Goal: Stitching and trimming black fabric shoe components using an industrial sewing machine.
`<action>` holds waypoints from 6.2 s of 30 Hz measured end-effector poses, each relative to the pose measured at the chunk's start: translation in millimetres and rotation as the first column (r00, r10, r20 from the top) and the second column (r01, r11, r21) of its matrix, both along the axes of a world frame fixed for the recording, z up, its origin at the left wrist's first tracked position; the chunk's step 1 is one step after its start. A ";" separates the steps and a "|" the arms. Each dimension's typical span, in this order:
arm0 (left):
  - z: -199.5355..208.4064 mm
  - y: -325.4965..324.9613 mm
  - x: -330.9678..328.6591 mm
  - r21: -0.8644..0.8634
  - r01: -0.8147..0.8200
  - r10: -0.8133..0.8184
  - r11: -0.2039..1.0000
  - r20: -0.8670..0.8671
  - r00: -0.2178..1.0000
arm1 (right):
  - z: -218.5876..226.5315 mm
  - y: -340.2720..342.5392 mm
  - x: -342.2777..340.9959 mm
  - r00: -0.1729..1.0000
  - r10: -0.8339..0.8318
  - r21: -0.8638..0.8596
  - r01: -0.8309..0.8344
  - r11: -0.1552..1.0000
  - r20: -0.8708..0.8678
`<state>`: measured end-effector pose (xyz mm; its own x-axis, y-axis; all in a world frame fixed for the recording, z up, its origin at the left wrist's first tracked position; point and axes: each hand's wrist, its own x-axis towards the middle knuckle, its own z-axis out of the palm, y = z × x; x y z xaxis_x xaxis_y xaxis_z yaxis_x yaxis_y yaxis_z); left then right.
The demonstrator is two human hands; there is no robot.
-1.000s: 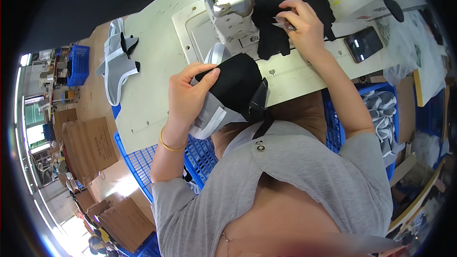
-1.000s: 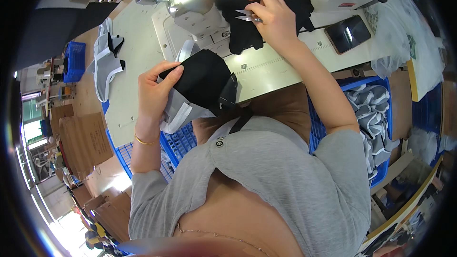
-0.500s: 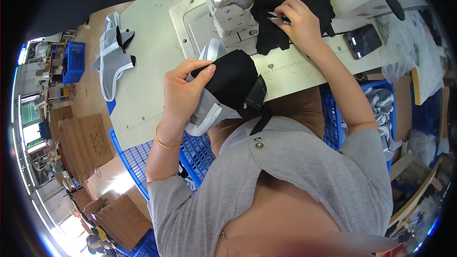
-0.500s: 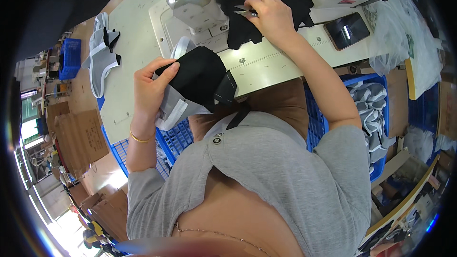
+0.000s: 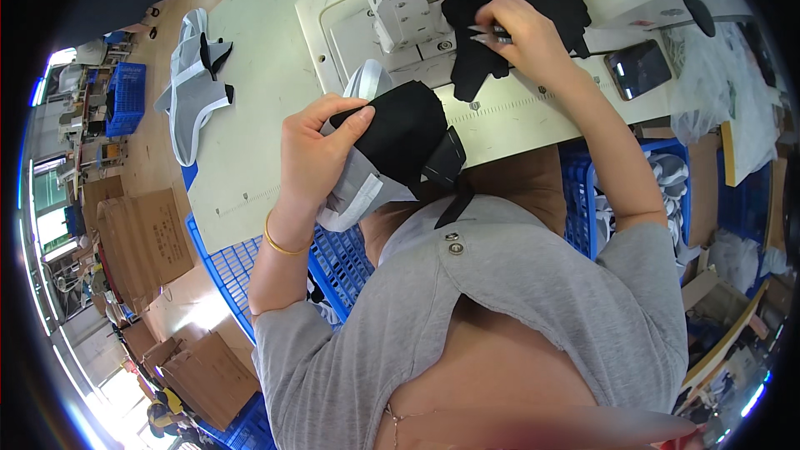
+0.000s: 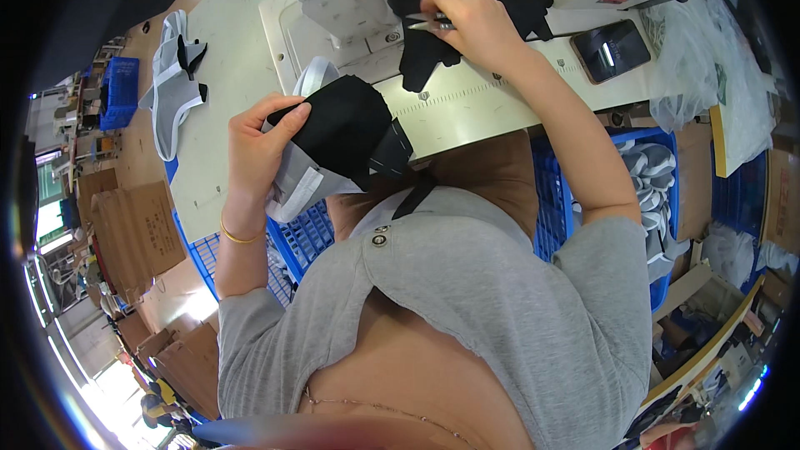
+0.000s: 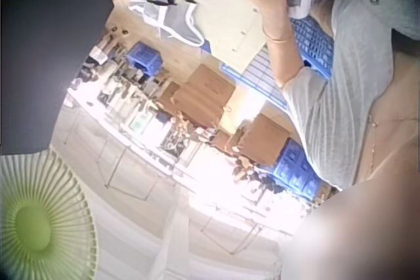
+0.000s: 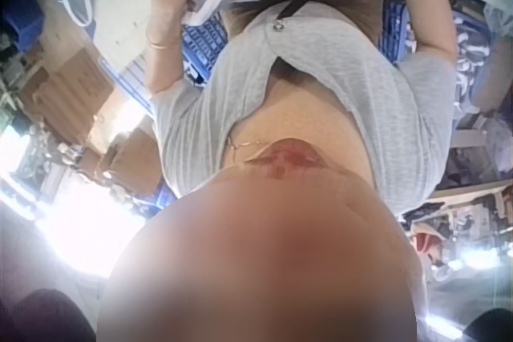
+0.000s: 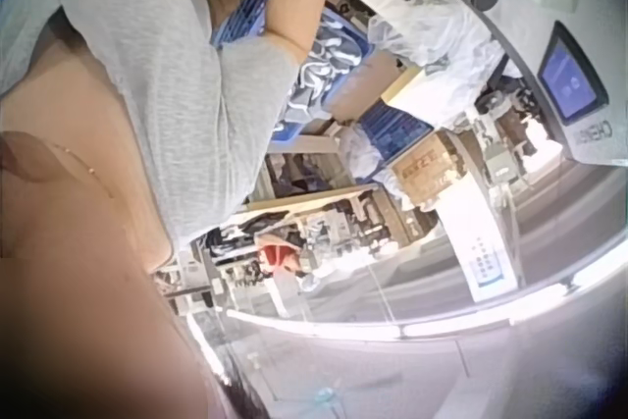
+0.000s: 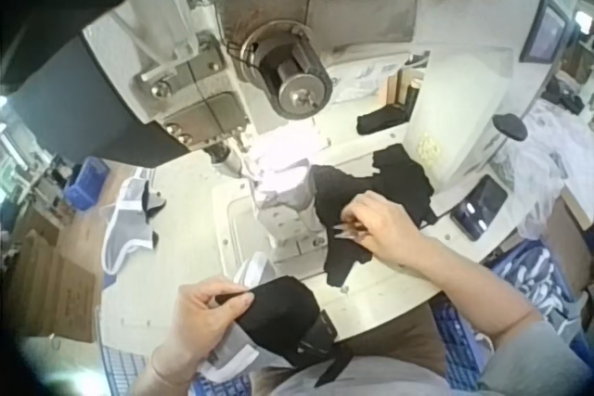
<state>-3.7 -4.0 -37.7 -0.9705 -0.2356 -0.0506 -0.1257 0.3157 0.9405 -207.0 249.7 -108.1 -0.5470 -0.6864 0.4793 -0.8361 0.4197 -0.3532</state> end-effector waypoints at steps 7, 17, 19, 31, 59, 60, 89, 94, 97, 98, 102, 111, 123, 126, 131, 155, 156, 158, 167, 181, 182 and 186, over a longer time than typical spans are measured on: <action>-3.0 -1.1 2.0 -0.021 0.010 -0.010 1.000 -0.032 0.999 | -5.5 -1.5 4.7 0.979 0.025 -0.038 -0.033 0.999 -0.201; 2.5 -3.0 4.1 -0.045 -0.034 0.032 0.998 -0.046 0.998 | 27.4 -3.9 22.3 0.897 0.114 -0.470 0.113 0.875 0.427; 9.7 -4.1 3.3 -0.010 -0.048 0.048 0.999 0.008 0.999 | 38.8 -1.1 23.9 0.849 0.223 -0.483 0.043 0.875 0.480; 22.7 2.8 4.4 0.091 -0.025 0.031 0.996 -0.057 0.998 | 95.5 -67.1 87.9 0.668 0.445 -0.355 -0.277 0.893 0.596; 22.4 6.0 8.9 -0.115 -0.049 0.023 0.992 -0.218 0.976 | 74.2 -41.9 95.2 0.611 0.260 -0.383 0.078 0.920 0.748; 22.6 6.4 8.9 -0.116 -0.038 0.012 0.993 -0.216 0.976 | 69.7 -43.5 97.9 0.612 0.254 -0.384 0.088 0.919 0.749; 106.1 -49.5 -65.0 -0.445 0.477 -0.476 0.758 0.124 0.871 | 92.0 -58.0 101.4 0.518 0.381 -0.474 0.054 0.879 0.766; 119.4 -45.7 -112.4 -0.118 0.466 -0.434 0.877 0.220 0.874 | 83.5 -78.0 118.2 0.426 0.503 -0.634 0.261 0.728 0.752; 109.6 -60.2 -132.8 -0.166 0.521 -0.493 0.838 0.180 0.851 | 88.8 -78.5 112.9 0.327 0.567 -0.655 0.347 0.672 0.756; 103.0 -76.3 -136.2 -0.076 0.596 -0.590 0.799 0.092 0.802 | 89.1 -78.2 110.9 0.283 0.615 -0.673 0.393 0.626 0.736; 104.6 -89.3 -150.2 -0.159 0.760 -0.774 0.630 -0.056 0.631 | 91.9 -75.4 100.5 0.206 0.616 -0.634 0.443 0.634 0.760; 101.3 -74.1 -154.8 -0.261 0.452 -0.516 0.853 -0.297 0.803 | 85.2 -80.0 93.4 0.180 0.647 -0.635 0.502 0.587 0.741; 107.3 -58.3 -71.1 -0.404 0.011 -0.251 0.915 -0.547 0.799 | 82.0 -72.2 90.0 0.198 0.645 -0.631 0.540 0.557 0.738; 98.2 -66.9 -175.2 -0.411 -0.146 -0.155 0.900 -0.614 0.774 | 81.7 -83.6 93.0 0.175 0.666 -0.646 0.507 0.570 0.725; 96.5 -51.2 -50.3 -0.366 -0.207 -0.117 0.907 -0.692 0.712 | 77.7 -53.3 78.3 0.245 0.616 -0.618 0.593 0.516 0.749; 46.5 10.8 -65.2 -0.800 -0.246 -0.600 0.548 -0.580 0.551 | 87.4 -82.3 104.9 0.224 0.690 -0.677 0.541 0.499 0.688; 46.3 11.4 -64.8 -0.805 -0.260 -0.608 0.533 -0.578 0.545 | 87.7 -82.5 105.9 0.222 0.690 -0.676 0.542 0.500 0.689; 46.8 9.7 -65.3 -0.806 -0.269 -0.607 0.527 -0.579 0.544 | 90.3 -83.8 107.5 0.216 0.689 -0.674 0.535 0.509 0.692; 51.7 1.4 -77.4 -0.806 -0.278 -0.622 0.523 -0.583 0.523 | 100.1 -88.9 106.6 0.218 0.704 -0.681 0.548 0.485 0.676; 52.5 -3.3 -89.6 -0.791 -0.272 -0.579 0.548 -0.594 0.559 | 108.4 -98.3 110.7 0.164 0.737 -0.669 0.578 0.467 0.656; 52.0 -3.8 -90.3 -0.791 -0.268 -0.581 0.550 -0.593 0.558 | 107.6 -98.7 110.8 0.170 0.739 -0.677 0.569 0.466 0.652; 52.5 -4.9 -88.9 -0.786 -0.252 -0.560 0.564 -0.589 0.583 | 111.3 -99.8 112.7 0.184 0.753 -0.696 0.562 0.447 0.632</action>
<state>-92.6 -8.9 14.9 -0.5453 0.3802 0.7471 0.5739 0.8189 0.0021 -94.4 149.9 3.3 -0.8728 -0.4871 -0.0319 0.3673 -0.6122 -0.7002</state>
